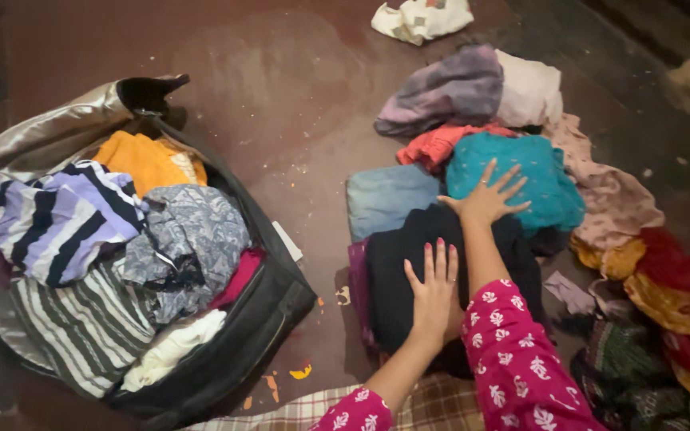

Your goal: The person packs various items of clothing, including a red top, blue jeans, a polka-dot shirt, and an orange garment, into a black bag by hand while sitting on the floor.

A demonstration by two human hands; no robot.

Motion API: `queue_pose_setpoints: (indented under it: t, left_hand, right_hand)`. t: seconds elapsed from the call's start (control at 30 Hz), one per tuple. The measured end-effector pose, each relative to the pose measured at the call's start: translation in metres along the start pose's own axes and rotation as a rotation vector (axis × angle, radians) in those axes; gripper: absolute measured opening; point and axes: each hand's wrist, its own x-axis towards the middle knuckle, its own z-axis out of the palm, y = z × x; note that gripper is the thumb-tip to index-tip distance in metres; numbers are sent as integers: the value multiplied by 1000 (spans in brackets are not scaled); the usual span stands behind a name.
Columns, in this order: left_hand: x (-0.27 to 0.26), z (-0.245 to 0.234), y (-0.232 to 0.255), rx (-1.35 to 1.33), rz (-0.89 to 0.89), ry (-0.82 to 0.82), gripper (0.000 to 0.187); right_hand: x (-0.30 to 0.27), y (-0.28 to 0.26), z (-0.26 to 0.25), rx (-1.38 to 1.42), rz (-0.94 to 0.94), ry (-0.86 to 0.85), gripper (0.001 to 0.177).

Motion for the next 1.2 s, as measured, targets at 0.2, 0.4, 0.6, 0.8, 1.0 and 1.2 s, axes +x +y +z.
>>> queue_pose_setpoints:
  t: [0.2,0.4,0.6,0.8,1.0,1.2]
  left_hand:
    - [-1,-14,-3,-494,-7,-133,117]
    - [-2,-23,-8,-553,-7,-66,117]
    - [2,-10,-4,-581,-15,-29,118]
    - [11,24,1,-699,-20,-138,111]
    - [11,98,-47,-2203,-276,-77,92]
    - [-31,75,-99,-2719,-857,-287,80]
  right_hand:
    - [33,13,39,24,48,21,126]
    - [86,51,33,266,63,-61,90]
    - [136,162,-79,919,-81,-2,24]
    - [21,195,-243,1153,-336,18,43]
    - [-128,143,-272,395,-776,211,89]
    - [-213,95,-152,15,-879,-452,106]
